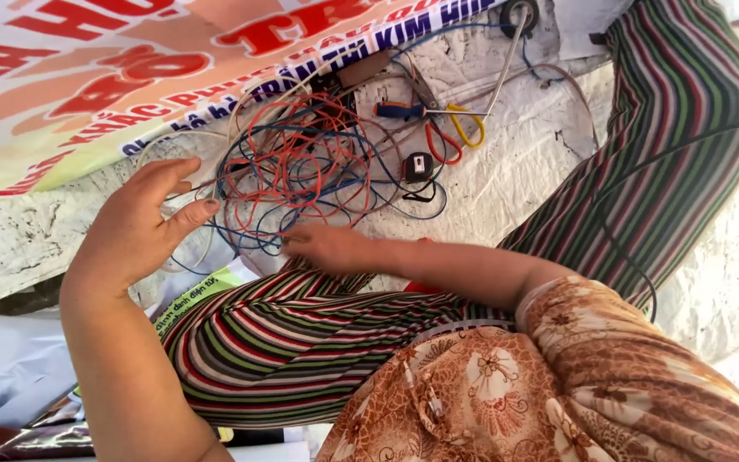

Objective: Connecting multiple electrical wires to a component by stripping the ends and securing them into terminals.

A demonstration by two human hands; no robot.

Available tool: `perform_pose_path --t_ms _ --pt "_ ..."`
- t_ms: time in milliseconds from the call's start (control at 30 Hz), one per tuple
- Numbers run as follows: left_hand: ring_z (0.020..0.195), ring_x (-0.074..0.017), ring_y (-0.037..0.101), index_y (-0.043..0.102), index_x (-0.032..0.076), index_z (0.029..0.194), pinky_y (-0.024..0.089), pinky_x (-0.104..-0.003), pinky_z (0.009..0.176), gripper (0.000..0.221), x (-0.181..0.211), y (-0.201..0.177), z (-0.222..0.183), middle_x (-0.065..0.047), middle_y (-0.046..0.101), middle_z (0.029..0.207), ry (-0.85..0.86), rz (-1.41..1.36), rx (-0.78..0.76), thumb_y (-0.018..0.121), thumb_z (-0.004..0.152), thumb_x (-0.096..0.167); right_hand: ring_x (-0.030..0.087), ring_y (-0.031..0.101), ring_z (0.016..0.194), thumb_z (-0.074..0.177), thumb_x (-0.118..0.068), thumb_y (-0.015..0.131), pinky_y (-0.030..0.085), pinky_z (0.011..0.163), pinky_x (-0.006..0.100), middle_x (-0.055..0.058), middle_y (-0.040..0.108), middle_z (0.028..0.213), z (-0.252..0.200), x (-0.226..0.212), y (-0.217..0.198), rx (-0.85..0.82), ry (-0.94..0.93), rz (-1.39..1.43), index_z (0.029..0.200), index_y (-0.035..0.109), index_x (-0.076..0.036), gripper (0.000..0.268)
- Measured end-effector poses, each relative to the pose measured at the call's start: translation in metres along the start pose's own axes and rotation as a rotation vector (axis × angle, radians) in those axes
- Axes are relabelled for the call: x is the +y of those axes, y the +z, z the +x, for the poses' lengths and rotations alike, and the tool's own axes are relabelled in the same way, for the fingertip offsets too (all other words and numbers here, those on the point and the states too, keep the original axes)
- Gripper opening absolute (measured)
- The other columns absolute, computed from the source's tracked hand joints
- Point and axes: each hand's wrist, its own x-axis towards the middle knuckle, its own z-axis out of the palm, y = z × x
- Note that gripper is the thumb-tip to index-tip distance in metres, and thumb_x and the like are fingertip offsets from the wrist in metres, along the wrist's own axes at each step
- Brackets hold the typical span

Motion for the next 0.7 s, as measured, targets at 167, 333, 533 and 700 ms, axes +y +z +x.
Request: perform_pose_path --t_ms 167,333,533,700 --pt "0.114 -0.0291 0.065 0.056 0.004 0.148 0.046 -0.043 0.098 0.061 0.002 -0.002 -0.003 -0.017 0.058 0.139 0.079 -0.009 0.047 0.068 0.095 0.032 0.010 0.054 0.050 0.094 0.011 0.046 0.036 0.033 0.020 0.008 0.069 0.110 0.003 0.079 -0.058 0.163 0.511 0.099 0.133 0.058 -0.013 0.047" --pt "0.124 -0.0312 0.060 0.054 0.001 0.148 0.043 -0.045 0.103 0.064 0.010 -0.005 -0.004 -0.018 0.057 0.140 0.088 0.008 0.035 0.068 0.096 0.034 0.048 0.070 0.086 0.096 -0.013 0.048 0.055 0.067 0.059 0.022 0.073 0.096 -0.031 0.237 -0.057 0.294 0.629 -0.205 0.130 0.058 -0.017 0.036" --pt "0.118 -0.0302 0.063 0.054 0.005 0.149 0.043 -0.046 0.101 0.062 0.009 -0.004 -0.002 -0.017 0.056 0.144 0.051 0.023 0.001 0.066 0.095 0.033 0.044 0.049 0.132 0.094 -0.005 0.059 0.056 0.091 0.062 0.014 0.038 0.159 -0.056 0.204 -0.043 -0.007 0.736 -0.336 0.162 0.029 -0.029 0.078" --pt "0.114 -0.0272 0.065 0.055 0.001 0.146 0.045 -0.042 0.101 0.060 0.000 -0.002 -0.003 -0.017 0.057 0.142 0.101 -0.010 0.023 0.068 0.094 0.030 0.044 0.057 0.112 0.102 -0.016 0.046 0.061 0.064 0.055 0.020 0.059 0.126 -0.018 0.217 0.014 0.017 0.827 -0.469 0.132 0.064 -0.015 0.035"
